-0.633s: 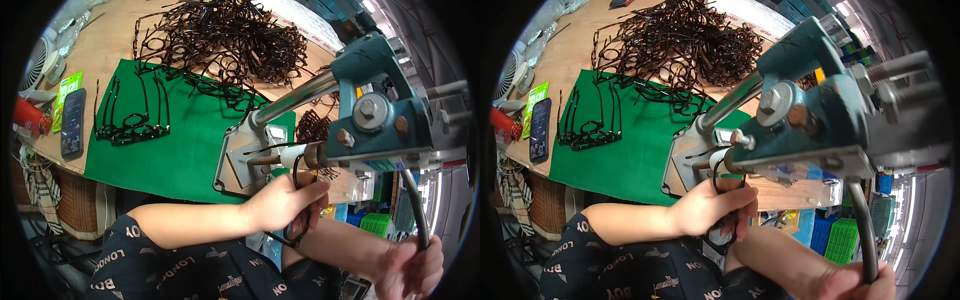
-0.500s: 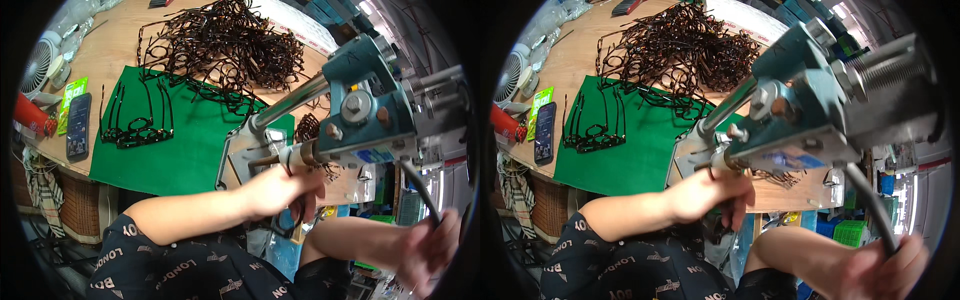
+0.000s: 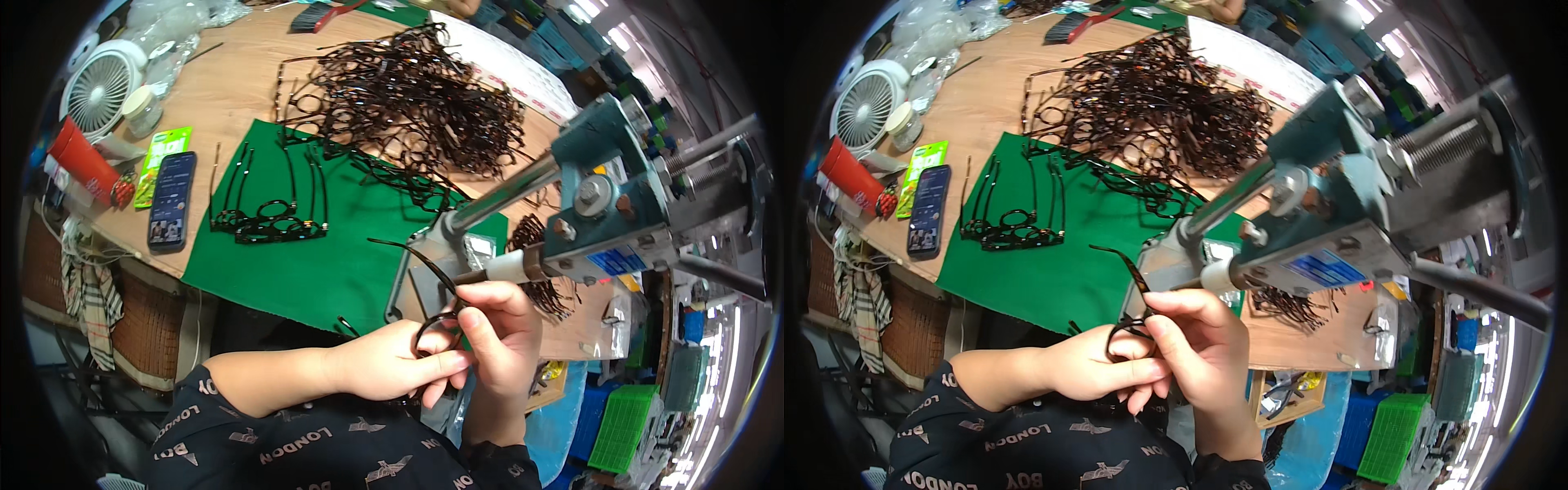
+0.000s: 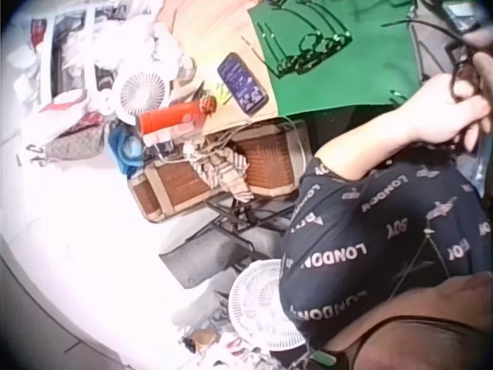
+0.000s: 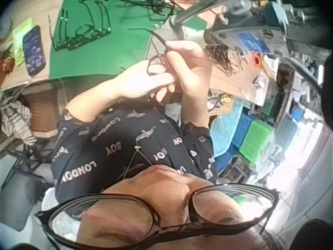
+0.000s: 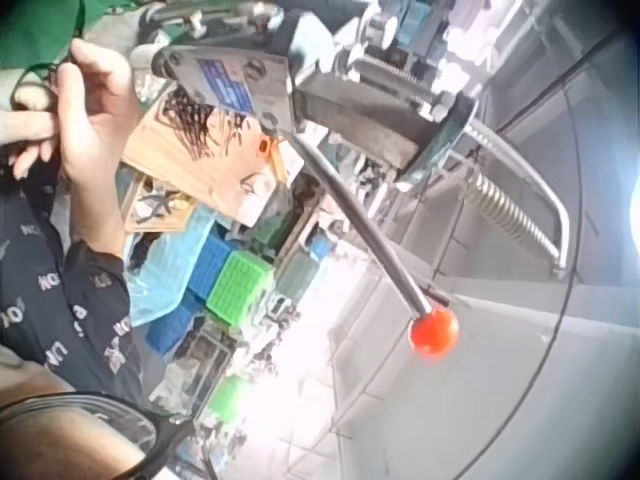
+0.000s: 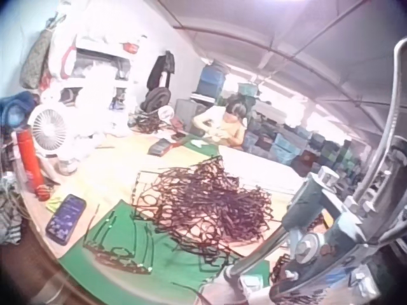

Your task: The person assembles eyeglasses by hand, attaching temple arms to frames and using a heat gun to bend the arms into shape. The person repeatedly picks up frames, attaches parts, and uses the heat gun to adjust the arms.

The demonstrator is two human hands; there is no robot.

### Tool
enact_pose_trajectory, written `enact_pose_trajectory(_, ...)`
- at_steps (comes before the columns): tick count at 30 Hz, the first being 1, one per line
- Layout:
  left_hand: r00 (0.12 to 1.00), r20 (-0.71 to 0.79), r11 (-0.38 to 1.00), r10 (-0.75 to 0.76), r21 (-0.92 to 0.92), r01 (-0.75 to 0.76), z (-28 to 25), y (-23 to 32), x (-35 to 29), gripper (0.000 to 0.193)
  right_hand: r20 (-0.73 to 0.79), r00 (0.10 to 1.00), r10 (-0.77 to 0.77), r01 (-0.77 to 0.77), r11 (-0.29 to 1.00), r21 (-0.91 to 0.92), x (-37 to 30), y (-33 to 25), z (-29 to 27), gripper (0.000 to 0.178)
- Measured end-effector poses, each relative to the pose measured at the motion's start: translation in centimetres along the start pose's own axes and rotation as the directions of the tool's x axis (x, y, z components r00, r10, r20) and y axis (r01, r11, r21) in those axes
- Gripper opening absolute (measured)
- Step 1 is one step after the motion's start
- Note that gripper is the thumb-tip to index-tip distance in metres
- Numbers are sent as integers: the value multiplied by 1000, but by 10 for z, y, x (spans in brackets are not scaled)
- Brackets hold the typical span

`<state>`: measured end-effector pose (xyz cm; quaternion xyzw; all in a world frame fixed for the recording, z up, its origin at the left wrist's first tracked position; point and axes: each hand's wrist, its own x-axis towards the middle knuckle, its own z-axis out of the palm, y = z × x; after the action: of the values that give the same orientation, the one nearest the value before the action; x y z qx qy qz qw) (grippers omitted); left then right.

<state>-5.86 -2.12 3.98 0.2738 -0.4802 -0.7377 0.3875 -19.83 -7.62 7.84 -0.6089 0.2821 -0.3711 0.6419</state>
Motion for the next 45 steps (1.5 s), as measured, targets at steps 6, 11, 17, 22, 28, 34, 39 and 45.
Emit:
enact_pose_trajectory(6, 965, -240, 936, 109, 351, -18, -4, 0, -21, 27, -131, 974, -183, 183, 983, -10, 0, 32, 4, 12)
enact_pose_trajectory(11, 727, -492, 578, 479, 800, 160, -18, -21, -47, 19, -50, 981, -185, 170, 963, -210, 1, 39, 3, 26)
enact_pose_trajectory(17, 670, -680, 671, 299, 648, 359, -64, -21, -63, 35, -101, 982, -158, 121, 946, -301, -13, 56, -34, 17)
enact_pose_trajectory(22, 655, -658, 294, 371, 753, 589, -92, -4, -69, 27, -174, 982, -72, 14, 951, -310, -31, 63, -53, 12)
enact_pose_trajectory(28, 616, -615, -136, 493, 644, 753, -141, -15, -74, 82, -201, 979, -17, -39, 961, -274, -41, 68, -61, 10)
enact_pose_trajectory(34, 586, -436, 68, 683, 837, 543, -203, 27, -46, 35, -261, 965, 17, -94, 954, -284, -51, 66, -66, 10)
enact_pose_trajectory(39, 342, -659, 77, 670, 520, 851, -302, 48, -17, 23, -337, 941, 31, -123, 959, -257, -63, 65, -70, 12)
enact_pose_trajectory(45, 238, -798, 375, 554, 494, 785, -393, 26, -25, 38, -356, 932, 72, -157, 964, -216, -71, 67, -75, 11)
